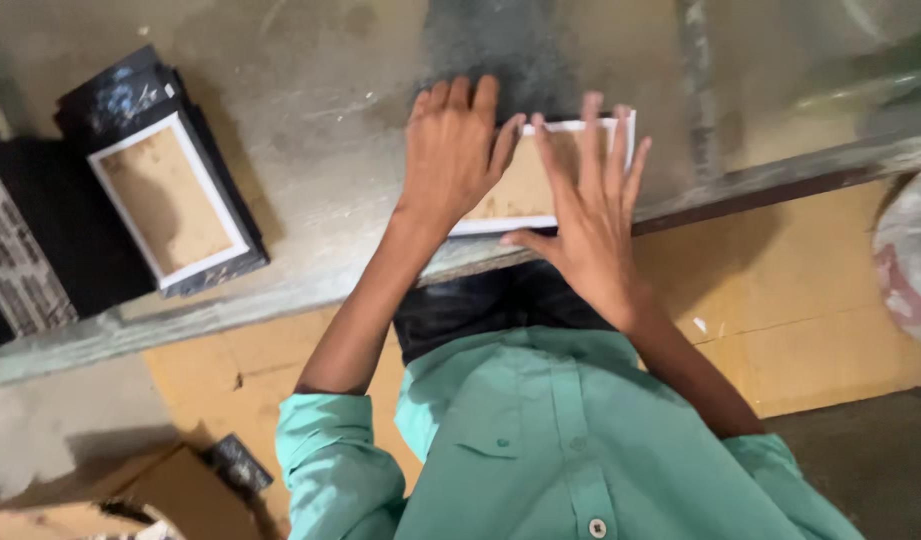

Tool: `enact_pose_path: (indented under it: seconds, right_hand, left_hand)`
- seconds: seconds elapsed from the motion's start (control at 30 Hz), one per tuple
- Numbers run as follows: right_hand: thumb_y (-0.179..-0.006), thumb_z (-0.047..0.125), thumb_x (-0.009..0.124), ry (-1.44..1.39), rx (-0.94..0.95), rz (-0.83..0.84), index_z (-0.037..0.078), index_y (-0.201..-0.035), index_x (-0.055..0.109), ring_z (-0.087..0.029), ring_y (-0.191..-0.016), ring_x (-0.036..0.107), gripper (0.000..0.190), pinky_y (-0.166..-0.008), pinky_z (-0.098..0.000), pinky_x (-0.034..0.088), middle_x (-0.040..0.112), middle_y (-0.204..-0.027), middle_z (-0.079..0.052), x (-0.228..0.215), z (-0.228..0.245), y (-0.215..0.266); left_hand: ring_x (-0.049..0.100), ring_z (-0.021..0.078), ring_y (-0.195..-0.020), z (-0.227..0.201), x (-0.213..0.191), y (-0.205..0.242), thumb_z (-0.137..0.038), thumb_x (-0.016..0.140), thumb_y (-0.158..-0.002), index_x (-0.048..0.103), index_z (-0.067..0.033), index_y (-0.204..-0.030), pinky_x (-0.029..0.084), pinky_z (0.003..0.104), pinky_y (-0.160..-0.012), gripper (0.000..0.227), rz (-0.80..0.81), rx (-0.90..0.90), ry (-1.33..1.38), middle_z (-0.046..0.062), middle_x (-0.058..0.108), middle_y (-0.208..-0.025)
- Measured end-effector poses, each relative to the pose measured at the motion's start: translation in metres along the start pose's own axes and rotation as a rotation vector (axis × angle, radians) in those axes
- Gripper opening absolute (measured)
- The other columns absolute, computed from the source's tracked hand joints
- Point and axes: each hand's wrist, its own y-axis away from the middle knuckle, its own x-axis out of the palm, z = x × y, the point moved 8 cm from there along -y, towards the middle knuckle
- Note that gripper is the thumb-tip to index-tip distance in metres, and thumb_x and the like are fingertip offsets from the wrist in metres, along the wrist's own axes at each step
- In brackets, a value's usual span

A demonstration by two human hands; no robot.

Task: The person assembles small booklets by placing a beige paper insert into a black cover with a clock design, smoothing the edges, and stacking the finished units. The person handles the covers and inserts one at a time, occasionally adjusting the stack on the table.

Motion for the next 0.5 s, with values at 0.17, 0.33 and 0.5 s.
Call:
enact_pose_path:
  seconds: [0.17,0.33,0.5]
  right_hand:
    - [-0.078,0.050,0.090,-0.251,0.116,-0.299,0.003,-0.164,0.014,-0.045,-0.157,0.005,0.124,-0.125,-0.0645,0.012,0.000,-0.168,-0.027,-0.018,-0.027,0.011]
    - [-0.100,0.020,0.076,-1.461,0.195,-0.229,0.002,-0.165,0.023,-0.025,-0.146,0.049,0.085,-0.121,-0.0404,0.042,0.045,-0.164,-0.021,0.006,-0.061,-0.009]
    - [-0.113,0.027,0.048,-1.250,0.242,-0.080,0.001,-0.147,0.051,-0.011,-0.096,0.069,0.043,-0.085,-0.0262,0.054,0.073,-0.116,-0.009,0.008,-0.097,-0.053]
  left_hand:
    - [0.049,0.0300,-0.060,0.034,0.001,0.016,-0.038,0.063,-0.108,0.070,0.0045,-0.078,0.041,0.044,-0.060,0.053,0.464,-0.187,0.536,0.018,0.054,-0.064]
    - [0.051,0.0075,-0.060,0.033,-0.006,0.030,-0.033,0.074,-0.096,0.075,0.0025,-0.086,0.042,0.029,-0.051,0.036,0.564,-0.186,0.936,0.004,0.060,-0.065]
    - [0.058,0.0070,-0.058,0.029,0.007,0.023,-0.034,0.072,-0.096,0.075,0.0017,-0.089,0.048,0.026,-0.052,0.036,0.595,-0.275,0.982,0.002,0.067,-0.066]
